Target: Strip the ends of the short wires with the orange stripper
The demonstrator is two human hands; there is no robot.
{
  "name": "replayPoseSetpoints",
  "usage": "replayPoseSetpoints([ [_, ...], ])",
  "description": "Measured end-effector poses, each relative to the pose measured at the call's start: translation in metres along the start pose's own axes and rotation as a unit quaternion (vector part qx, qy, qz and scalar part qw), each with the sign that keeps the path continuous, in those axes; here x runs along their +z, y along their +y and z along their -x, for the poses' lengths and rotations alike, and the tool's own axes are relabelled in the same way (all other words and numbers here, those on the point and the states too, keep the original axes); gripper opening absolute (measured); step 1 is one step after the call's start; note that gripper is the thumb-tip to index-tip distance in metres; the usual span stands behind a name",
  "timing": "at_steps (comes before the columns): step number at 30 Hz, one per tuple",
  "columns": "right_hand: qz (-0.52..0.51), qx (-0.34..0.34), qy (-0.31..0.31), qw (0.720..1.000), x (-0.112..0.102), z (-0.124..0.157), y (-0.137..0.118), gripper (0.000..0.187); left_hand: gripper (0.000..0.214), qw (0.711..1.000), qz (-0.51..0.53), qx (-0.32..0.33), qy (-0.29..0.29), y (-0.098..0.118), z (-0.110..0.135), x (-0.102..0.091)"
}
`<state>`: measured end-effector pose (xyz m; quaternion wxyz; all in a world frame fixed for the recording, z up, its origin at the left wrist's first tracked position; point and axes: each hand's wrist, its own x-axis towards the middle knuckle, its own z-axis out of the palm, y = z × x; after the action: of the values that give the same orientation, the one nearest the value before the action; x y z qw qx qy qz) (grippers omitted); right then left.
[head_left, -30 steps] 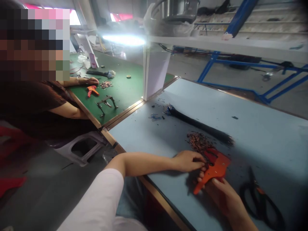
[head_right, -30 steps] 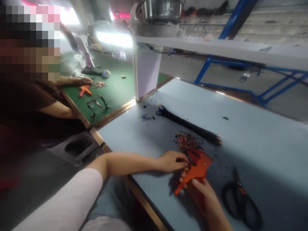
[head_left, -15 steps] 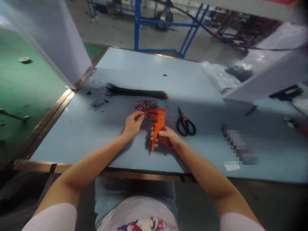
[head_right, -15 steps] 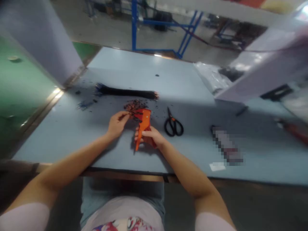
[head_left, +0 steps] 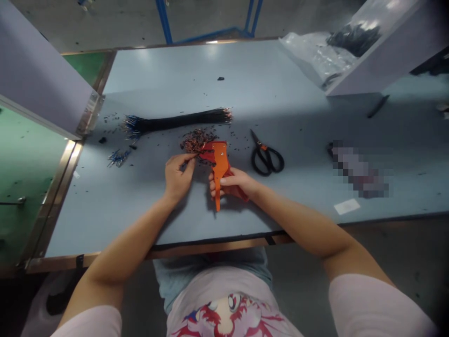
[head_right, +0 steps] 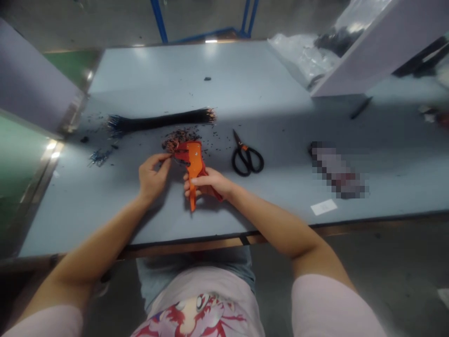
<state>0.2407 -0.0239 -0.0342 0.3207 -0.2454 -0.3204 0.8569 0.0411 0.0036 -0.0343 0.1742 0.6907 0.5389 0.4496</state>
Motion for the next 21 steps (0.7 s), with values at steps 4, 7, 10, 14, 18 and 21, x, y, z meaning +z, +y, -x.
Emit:
replayPoseSetpoints([
  [4, 0.02, -0.003, 0.006, 1.0, 0.002, 0.002, 0.0, 0.038, 0.016, 0.997, -0.051, 0.048, 0.016, -0.004, -0.004, -0.004],
  [7, 0.031, -0.007, 0.003, 0.999, 0.004, 0.003, -0.001, 0.038, 0.016, 0.993, -0.093, 0.069, 0.013, -0.002, -0.003, -0.006],
  [10, 0.042, -0.007, 0.003, 0.999, 0.005, 0.004, -0.002, 0.038, 0.017, 0.99, -0.116, 0.083, 0.003, 0.0, -0.002, -0.007],
  [14, 0.06, -0.008, 0.005, 0.998, 0.005, 0.004, -0.001, 0.038, 0.019, 0.987, -0.127, 0.1, 0.0, -0.001, -0.003, -0.008],
  [18, 0.073, -0.015, 0.015, 0.997, 0.007, 0.004, 0.0, 0.038, 0.021, 0.982, -0.142, 0.121, 0.008, -0.002, -0.004, -0.01],
  [21, 0.089, -0.02, 0.029, 0.995, 0.01, 0.005, 0.0, 0.035, 0.021, 0.98, -0.148, 0.134, 0.015, -0.002, -0.004, -0.011],
])
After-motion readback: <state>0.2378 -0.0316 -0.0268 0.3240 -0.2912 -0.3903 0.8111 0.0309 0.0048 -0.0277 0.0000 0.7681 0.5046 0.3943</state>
